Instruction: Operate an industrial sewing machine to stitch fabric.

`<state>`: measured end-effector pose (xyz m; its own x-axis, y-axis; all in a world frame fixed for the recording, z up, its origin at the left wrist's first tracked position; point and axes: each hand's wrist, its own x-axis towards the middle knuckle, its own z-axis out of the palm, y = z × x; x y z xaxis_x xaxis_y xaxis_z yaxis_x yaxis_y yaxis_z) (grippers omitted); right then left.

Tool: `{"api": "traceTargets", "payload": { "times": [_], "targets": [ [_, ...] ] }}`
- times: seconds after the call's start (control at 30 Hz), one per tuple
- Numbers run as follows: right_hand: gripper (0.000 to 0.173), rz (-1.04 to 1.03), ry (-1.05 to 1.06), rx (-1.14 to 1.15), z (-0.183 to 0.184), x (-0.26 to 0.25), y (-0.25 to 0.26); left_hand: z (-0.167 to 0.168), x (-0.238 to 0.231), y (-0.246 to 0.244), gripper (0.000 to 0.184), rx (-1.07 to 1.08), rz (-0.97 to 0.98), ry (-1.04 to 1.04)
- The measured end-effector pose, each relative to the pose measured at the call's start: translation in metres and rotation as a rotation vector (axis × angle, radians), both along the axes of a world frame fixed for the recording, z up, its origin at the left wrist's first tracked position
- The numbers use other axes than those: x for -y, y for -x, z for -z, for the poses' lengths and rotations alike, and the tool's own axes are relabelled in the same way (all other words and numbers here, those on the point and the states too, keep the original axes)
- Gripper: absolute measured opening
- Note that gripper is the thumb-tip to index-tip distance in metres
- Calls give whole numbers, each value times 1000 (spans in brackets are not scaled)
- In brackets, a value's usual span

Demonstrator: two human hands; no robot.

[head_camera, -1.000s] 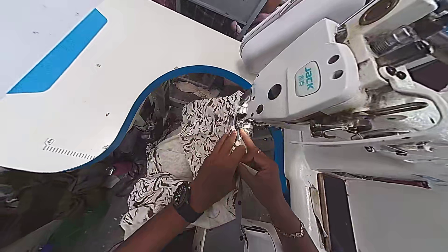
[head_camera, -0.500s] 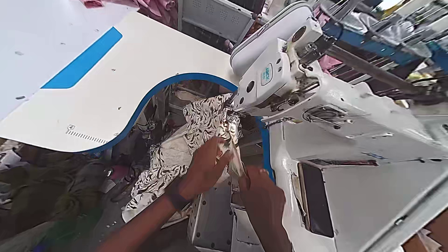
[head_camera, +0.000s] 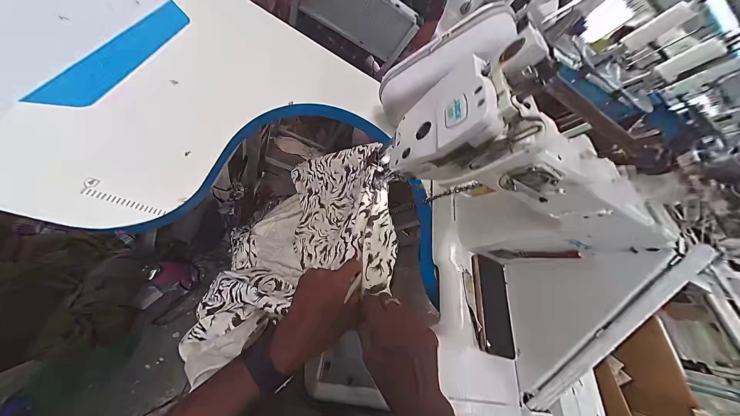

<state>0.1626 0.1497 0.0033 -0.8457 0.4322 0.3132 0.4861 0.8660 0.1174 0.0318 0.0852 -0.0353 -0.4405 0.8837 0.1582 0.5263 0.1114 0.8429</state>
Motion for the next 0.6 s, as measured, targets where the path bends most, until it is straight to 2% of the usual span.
{"api": "traceTargets", "payload": {
  "times": [0.07,0.13,0.23,0.3,0.43,0.6],
  "targets": [
    [19,53,-57,-2,-6,-11,2,5,-5,6,25,-19,-20,-81],
    [21,70,-88,-30,-14,-10,9,6,-6,9,21,-10,39,-103],
    [17,62,-58,-99,4,-14,26,1,-9,18,15,145,110,-28],
    [18,52,-74,-156,15,-25,33,10,-16,19,14,193,54,-77],
    [16,-8,-119,-175,20,-46,46,19,-35,23,16,94,-70,-210],
    [16,-2,-34,-281,36,-63,48,20,-61,31,15,146,-114,-219]
  ]
}}
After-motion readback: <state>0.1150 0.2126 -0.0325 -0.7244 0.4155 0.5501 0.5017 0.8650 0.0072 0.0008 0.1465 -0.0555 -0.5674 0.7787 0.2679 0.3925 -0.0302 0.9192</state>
